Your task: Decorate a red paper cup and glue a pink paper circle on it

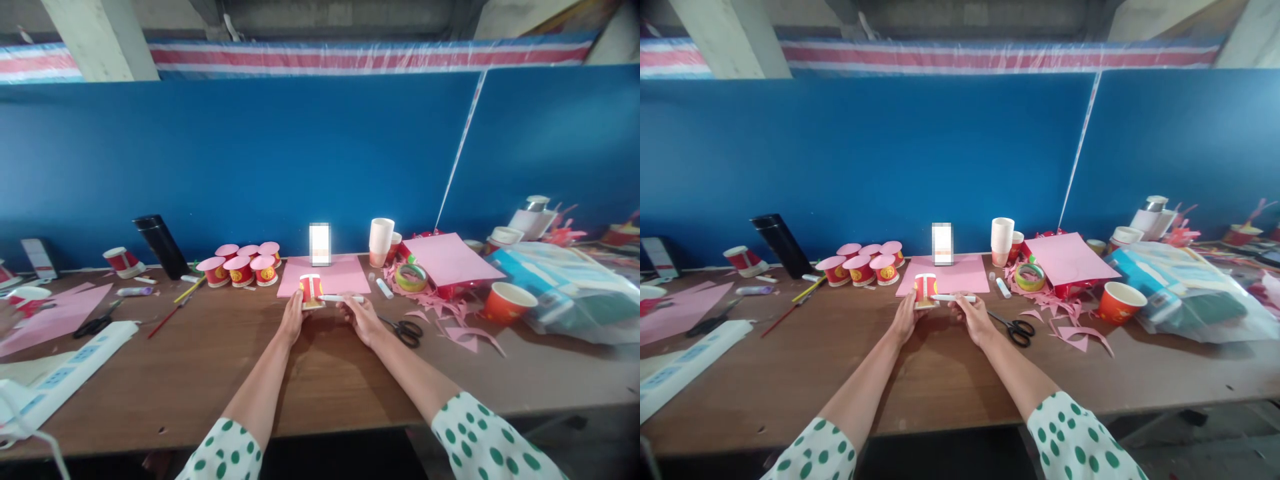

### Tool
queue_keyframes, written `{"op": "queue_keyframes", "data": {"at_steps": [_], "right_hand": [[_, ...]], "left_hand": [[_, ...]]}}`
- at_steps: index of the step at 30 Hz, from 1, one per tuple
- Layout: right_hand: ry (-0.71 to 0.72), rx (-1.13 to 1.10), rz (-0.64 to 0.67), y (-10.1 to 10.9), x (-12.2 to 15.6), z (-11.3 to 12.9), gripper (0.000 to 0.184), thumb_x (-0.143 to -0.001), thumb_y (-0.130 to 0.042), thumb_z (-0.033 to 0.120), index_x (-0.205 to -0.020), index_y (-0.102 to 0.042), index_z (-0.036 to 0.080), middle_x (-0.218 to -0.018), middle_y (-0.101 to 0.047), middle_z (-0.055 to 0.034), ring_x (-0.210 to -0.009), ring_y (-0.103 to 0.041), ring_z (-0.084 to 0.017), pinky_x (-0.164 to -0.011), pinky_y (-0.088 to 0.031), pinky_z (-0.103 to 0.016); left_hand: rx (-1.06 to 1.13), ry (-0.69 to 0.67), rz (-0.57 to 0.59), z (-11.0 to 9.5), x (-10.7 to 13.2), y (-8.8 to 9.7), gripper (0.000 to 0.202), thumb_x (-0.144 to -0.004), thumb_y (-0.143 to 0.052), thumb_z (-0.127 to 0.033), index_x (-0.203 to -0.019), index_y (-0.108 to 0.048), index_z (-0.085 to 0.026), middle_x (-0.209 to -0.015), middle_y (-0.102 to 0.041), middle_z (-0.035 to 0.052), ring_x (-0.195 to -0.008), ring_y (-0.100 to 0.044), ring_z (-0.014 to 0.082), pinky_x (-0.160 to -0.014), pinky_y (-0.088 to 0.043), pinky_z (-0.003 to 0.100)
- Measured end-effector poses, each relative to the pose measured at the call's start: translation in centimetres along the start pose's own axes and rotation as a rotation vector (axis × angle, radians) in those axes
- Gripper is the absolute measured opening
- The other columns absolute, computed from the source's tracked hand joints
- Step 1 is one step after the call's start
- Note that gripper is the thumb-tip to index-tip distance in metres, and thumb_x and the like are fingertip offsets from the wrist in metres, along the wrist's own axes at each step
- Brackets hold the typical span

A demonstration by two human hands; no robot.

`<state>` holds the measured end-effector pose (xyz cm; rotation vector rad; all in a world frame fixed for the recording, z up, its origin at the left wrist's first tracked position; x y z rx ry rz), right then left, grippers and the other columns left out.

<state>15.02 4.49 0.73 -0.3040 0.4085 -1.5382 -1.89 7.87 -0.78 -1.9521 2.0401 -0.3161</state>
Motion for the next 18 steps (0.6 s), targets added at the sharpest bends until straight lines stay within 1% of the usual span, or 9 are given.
{"op": "queue_keyframes", "data": {"at_steps": [4,9,15,18], "right_hand": [[0.001,0.016,0.009,-0.11,-0.04,-0.03,0.027,-0.065,-0.071,0.042,-0.08,-0.067,0.019,-0.065,-0.065,-0.0001,-0.055,-0.051,-0.008,-0.043,-0.031,-0.016],[0.001,0.034,0.011,-0.18,0.04,0.12,0.027,-0.065,-0.071,0.041,-0.077,-0.067,0.018,-0.062,-0.064,-0.0005,-0.055,-0.051,-0.008,-0.043,-0.03,-0.016],[0.005,0.04,0.022,-0.4,0.11,0.23,0.027,-0.066,-0.07,0.042,-0.079,-0.067,0.019,-0.065,-0.065,-0.0001,-0.056,-0.052,-0.008,-0.044,-0.031,-0.017],[0.003,0.045,0.026,-0.37,0.09,0.08,0.026,-0.065,-0.07,0.041,-0.079,-0.067,0.018,-0.064,-0.064,-0.0004,-0.057,-0.052,-0.009,-0.044,-0.031,-0.017]], "left_hand": [[-0.019,-0.009,-0.008,0.2,-0.17,0.28,0.047,-0.074,-0.053,-0.056,-0.1,-0.058,-0.017,-0.101,-0.063,0.0125,-0.088,-0.061,0.0237,-0.079,-0.049,0.037],[-0.038,-0.002,-0.008,0.34,-0.31,0.34,0.048,-0.075,-0.05,-0.057,-0.099,-0.058,-0.016,-0.096,-0.064,0.0121,-0.086,-0.061,0.0234,-0.079,-0.05,0.037],[-0.071,-0.011,0.0,0.02,-0.05,0.23,0.046,-0.076,-0.05,-0.055,-0.101,-0.057,-0.017,-0.101,-0.063,0.0121,-0.089,-0.061,0.0232,-0.078,-0.049,0.035],[-0.064,-0.011,0.008,-0.07,-0.03,0.1,0.047,-0.076,-0.051,-0.055,-0.102,-0.057,-0.017,-0.1,-0.063,0.0121,-0.088,-0.061,0.0236,-0.077,-0.05,0.035]]}}
Point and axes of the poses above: each hand's wrist, its own x-axis away from the middle knuckle, its own y-axis out of the back of the hand, z = x × y, the point moved 10 cm from there along -x, towards the middle knuckle
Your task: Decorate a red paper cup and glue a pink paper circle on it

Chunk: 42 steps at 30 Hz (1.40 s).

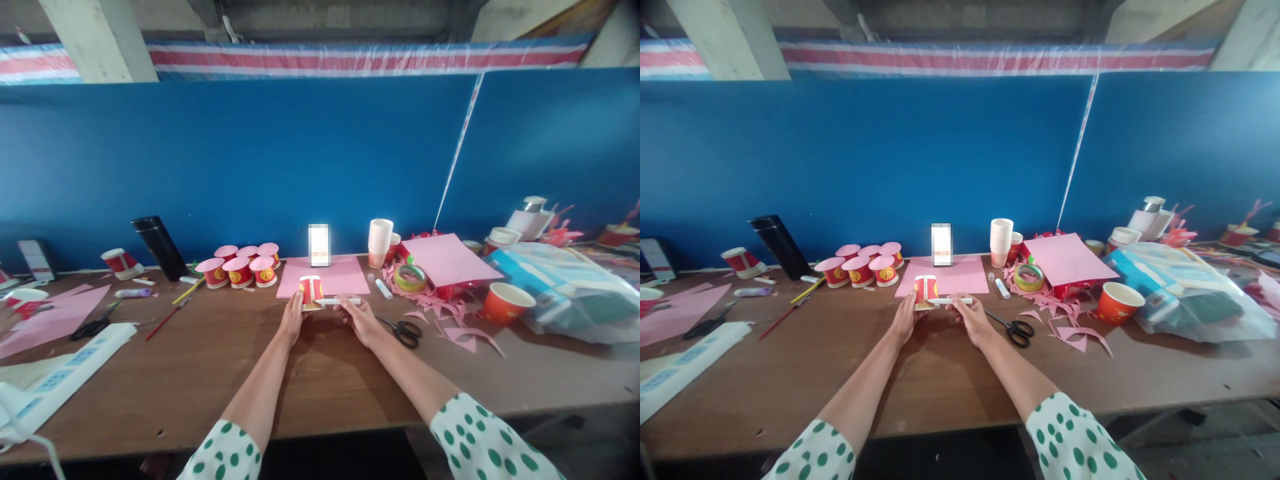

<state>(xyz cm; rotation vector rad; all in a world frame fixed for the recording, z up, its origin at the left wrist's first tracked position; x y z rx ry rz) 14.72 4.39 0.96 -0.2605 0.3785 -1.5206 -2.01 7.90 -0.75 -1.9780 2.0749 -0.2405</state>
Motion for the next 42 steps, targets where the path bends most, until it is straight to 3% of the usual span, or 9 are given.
{"op": "queue_keyframes", "data": {"at_steps": [11,20,30,42], "right_hand": [[-0.012,-0.09,-0.057,0.65,-0.25,-0.03,0.023,-0.063,-0.071,0.038,-0.074,-0.066,0.019,-0.06,-0.061,0.0018,-0.052,-0.049,-0.007,-0.043,-0.03,-0.017],[-0.022,-0.117,-0.057,0.75,-0.21,-0.07,0.025,-0.062,-0.072,0.039,-0.076,-0.064,0.019,-0.062,-0.061,0.0017,-0.052,-0.05,-0.008,-0.043,-0.03,-0.017],[-0.014,-0.113,-0.045,0.57,-0.1,0.1,0.028,-0.063,-0.072,0.04,-0.076,-0.059,0.02,-0.062,-0.061,0.0021,-0.052,-0.051,-0.008,-0.043,-0.03,-0.017],[-0.004,-0.057,-0.048,0.73,-0.1,-0.1,0.029,-0.063,-0.072,0.041,-0.08,-0.064,0.018,-0.063,-0.063,0.0003,-0.053,-0.052,-0.009,-0.043,-0.031,-0.018]], "left_hand": [[0.068,-0.012,-0.001,-0.04,-0.09,0.04,0.043,-0.075,-0.054,-0.054,-0.097,-0.058,-0.017,-0.099,-0.064,0.0111,-0.086,-0.061,0.023,-0.075,-0.05,0.034],[0.046,0.022,0.009,0.19,0.0,-0.11,0.053,-0.077,-0.046,-0.06,-0.101,-0.057,-0.014,-0.101,-0.064,0.015,-0.085,-0.062,0.0234,-0.076,-0.05,0.036],[0.07,0.027,-0.003,-0.13,0.15,-0.2,0.055,-0.074,-0.05,-0.061,-0.104,-0.057,-0.015,-0.102,-0.063,0.0155,-0.09,-0.061,0.0262,-0.079,-0.049,0.039],[0.057,0.028,-0.002,-0.08,0.34,-0.18,0.051,-0.075,-0.049,-0.059,-0.102,-0.057,-0.016,-0.109,-0.062,0.0154,-0.098,-0.059,0.0263,-0.081,-0.049,0.037]]}}
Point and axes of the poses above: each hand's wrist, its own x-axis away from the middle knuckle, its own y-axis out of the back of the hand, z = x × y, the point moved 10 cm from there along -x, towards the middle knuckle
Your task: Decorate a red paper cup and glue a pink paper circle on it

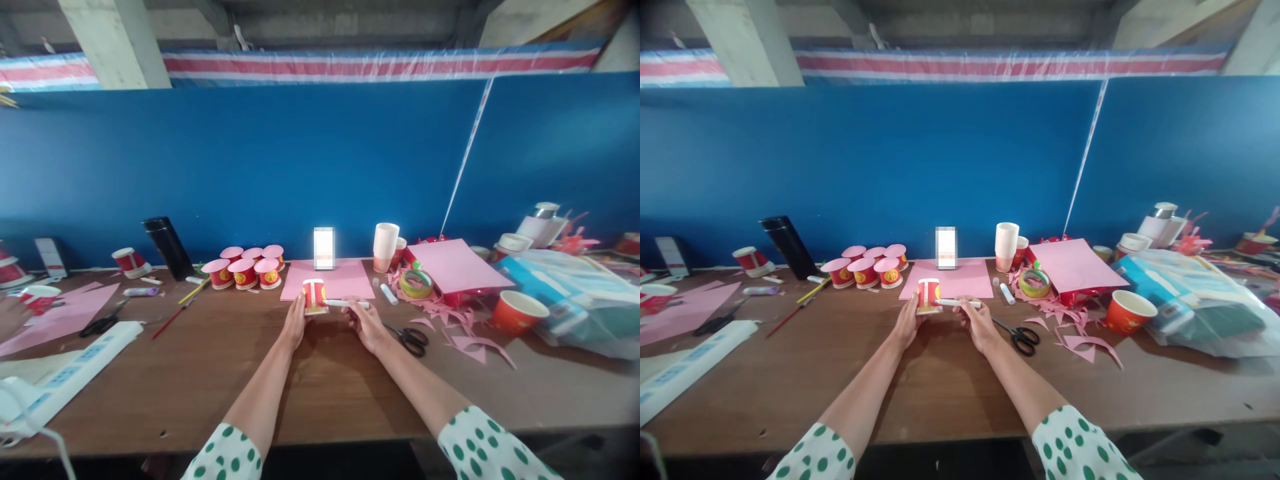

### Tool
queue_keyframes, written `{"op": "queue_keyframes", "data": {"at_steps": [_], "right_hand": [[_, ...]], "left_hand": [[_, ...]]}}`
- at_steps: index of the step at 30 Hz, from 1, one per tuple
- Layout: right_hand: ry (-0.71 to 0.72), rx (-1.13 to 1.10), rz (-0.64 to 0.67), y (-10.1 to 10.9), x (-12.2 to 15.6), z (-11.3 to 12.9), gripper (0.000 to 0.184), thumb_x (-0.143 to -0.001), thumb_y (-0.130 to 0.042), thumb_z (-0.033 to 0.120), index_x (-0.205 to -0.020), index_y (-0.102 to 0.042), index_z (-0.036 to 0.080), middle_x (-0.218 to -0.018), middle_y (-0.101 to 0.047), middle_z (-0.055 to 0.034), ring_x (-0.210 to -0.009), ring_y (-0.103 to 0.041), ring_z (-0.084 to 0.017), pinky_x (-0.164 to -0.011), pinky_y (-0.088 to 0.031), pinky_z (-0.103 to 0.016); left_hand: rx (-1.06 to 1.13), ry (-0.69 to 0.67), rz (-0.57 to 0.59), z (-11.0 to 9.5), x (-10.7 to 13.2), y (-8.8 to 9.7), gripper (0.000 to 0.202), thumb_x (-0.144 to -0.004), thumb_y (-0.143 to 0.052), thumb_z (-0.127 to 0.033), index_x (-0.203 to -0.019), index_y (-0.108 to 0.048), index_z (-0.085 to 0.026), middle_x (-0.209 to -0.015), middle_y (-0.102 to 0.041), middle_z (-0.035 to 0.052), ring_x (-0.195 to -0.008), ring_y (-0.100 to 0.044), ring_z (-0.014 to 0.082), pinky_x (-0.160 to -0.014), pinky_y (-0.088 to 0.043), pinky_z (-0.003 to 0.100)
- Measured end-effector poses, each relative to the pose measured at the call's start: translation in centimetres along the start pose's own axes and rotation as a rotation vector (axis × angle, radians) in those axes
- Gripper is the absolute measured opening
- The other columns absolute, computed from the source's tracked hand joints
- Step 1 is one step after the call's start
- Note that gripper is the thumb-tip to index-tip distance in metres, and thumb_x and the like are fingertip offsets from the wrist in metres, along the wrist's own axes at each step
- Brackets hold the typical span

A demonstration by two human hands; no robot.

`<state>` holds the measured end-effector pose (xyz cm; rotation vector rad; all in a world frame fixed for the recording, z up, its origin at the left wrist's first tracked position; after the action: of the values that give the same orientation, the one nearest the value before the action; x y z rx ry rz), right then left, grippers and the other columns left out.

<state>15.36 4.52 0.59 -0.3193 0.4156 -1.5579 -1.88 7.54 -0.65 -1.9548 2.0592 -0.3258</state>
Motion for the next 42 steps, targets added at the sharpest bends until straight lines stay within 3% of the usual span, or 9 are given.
{"op": "queue_keyframes", "data": {"at_steps": [18,42], "right_hand": [[-0.013,0.011,-0.023,0.21,-0.04,-0.1,0.027,-0.061,-0.073,0.039,-0.077,-0.066,0.019,-0.061,-0.062,0.0013,-0.053,-0.05,-0.008,-0.042,-0.031,-0.018],[0.009,0.078,0.019,-0.24,0.06,-0.05,0.026,-0.064,-0.071,0.041,-0.077,-0.067,0.019,-0.061,-0.062,0.0007,-0.055,-0.05,-0.009,-0.043,-0.032,-0.018]], "left_hand": [[-0.045,-0.025,-0.013,-0.54,0.2,-0.19,0.049,-0.075,-0.049,-0.058,-0.097,-0.06,-0.015,-0.097,-0.066,0.0144,-0.09,-0.062,0.0256,-0.077,-0.05,0.035],[-0.115,-0.017,-0.003,-0.46,0.3,-0.17,0.048,-0.076,-0.045,-0.061,-0.095,-0.058,-0.018,-0.097,-0.066,0.0116,-0.085,-0.062,0.0231,-0.067,-0.047,0.03]]}}
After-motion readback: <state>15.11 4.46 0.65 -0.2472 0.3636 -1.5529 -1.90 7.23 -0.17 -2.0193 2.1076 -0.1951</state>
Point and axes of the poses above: each hand's wrist, its own x-axis away from the middle knuckle, its own y-axis out of the back of the hand, z = x × y, the point moved 10 cm from there along -x, towards the middle knuckle
